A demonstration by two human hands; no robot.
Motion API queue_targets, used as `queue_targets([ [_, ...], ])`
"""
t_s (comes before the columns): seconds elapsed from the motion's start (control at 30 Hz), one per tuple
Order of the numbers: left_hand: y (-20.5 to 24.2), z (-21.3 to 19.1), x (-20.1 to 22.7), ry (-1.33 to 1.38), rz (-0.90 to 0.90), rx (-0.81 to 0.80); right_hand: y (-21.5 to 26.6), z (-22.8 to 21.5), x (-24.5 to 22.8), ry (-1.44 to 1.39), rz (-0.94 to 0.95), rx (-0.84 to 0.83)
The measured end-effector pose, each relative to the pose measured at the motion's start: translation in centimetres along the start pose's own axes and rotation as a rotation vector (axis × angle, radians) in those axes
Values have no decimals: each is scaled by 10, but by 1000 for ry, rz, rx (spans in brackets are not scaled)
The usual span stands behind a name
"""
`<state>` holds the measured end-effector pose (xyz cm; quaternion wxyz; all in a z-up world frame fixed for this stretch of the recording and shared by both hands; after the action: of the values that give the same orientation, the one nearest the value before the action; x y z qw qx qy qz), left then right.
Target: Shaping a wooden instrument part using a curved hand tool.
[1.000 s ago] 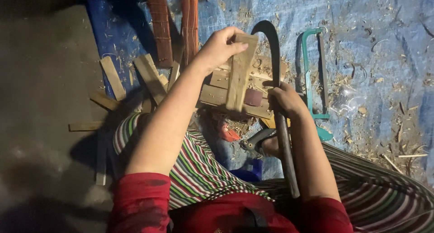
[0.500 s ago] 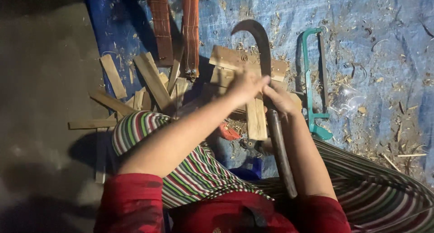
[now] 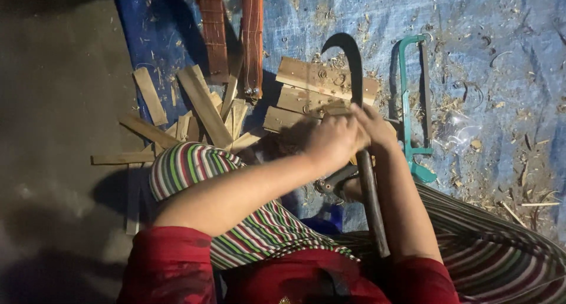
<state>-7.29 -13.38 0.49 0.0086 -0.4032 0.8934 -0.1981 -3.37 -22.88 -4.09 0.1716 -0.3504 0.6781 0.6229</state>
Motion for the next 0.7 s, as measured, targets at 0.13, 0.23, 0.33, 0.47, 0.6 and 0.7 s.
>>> queue_targets([
  [0.13,-22,-39,-90,547,-439,67,-19,-10,8,137,14,19],
  [0.23,-11,-9,-136,526,-502,214,14,2,-15,325,21,30],
  [0.33,-7,12,-154,489,-506,299,40,11,-27,680,48,96],
  [0.47,-21,-18,-161,429,-537,288,0,28,1,788,-143,88],
  [0.6,-2,37,-186,478,-617,191,-102,28,89,924,-308,132],
  [0.7,6,62,-195,512,-752,52,-103,24,96,833,-56,130],
])
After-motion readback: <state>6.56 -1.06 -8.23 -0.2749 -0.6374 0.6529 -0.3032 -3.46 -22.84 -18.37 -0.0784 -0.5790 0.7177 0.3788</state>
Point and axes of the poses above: each hand's wrist, its own y-axis away from the middle knuckle, its own z-axis out of the palm, x = y × z, the point moved 8 cm from there along -y, towards the middle knuckle, and after that the axes turned 11 degrees about z, right-handed, at the moved point
